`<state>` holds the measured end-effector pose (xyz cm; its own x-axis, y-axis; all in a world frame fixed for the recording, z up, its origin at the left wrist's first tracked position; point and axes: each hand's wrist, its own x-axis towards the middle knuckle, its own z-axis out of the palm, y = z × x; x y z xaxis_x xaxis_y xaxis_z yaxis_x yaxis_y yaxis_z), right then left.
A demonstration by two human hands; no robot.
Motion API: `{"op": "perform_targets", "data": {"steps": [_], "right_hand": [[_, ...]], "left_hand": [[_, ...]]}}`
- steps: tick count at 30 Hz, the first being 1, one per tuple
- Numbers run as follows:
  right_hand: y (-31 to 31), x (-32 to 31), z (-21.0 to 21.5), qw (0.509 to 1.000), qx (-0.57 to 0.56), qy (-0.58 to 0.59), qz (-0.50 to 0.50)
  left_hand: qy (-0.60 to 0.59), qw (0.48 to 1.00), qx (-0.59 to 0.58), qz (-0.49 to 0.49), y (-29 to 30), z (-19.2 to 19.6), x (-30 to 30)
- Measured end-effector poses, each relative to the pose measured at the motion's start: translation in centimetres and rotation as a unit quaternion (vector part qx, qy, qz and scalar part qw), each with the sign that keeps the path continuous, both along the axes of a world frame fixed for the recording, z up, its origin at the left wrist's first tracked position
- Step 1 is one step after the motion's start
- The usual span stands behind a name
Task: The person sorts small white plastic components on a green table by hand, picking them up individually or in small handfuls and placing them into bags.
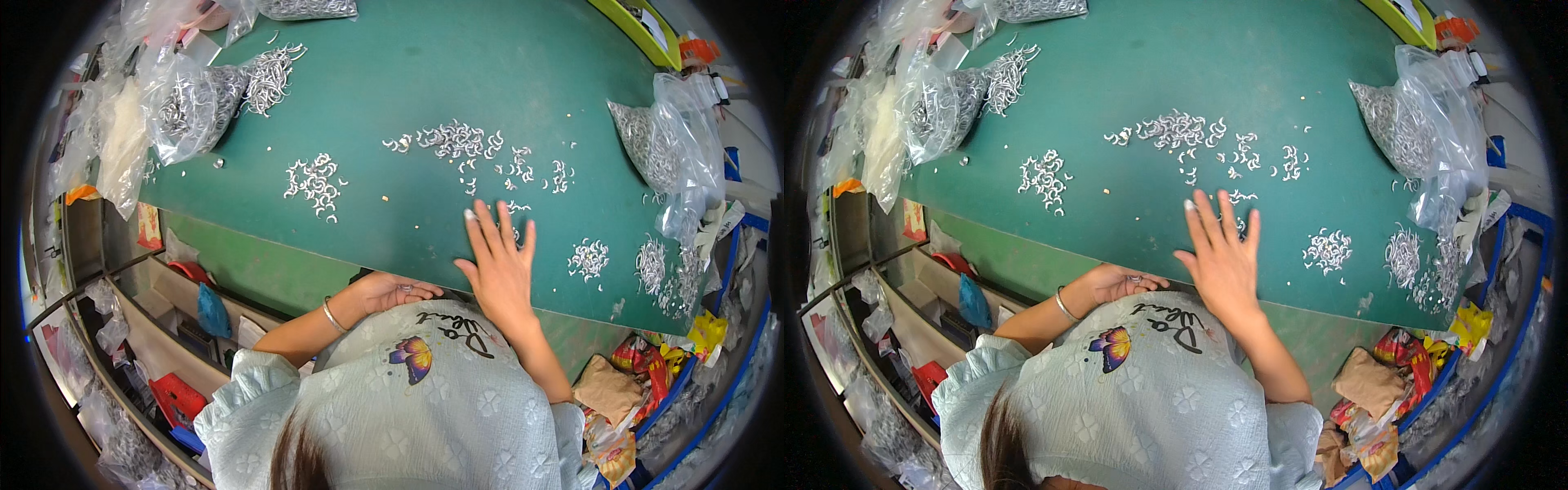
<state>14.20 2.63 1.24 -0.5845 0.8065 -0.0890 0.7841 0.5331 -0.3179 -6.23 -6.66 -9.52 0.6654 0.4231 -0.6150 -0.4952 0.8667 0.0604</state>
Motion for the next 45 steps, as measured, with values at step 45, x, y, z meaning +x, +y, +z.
{"op": "perform_targets", "data": {"steps": [45], "right_hand": [[-3.7, 10.5, -0.2, 0.978, 0.062, 0.056, -0.193]], "left_hand": [[0.072, 0.993, 0.038, -0.086, 2.3, 2.9, 5.1]]}}
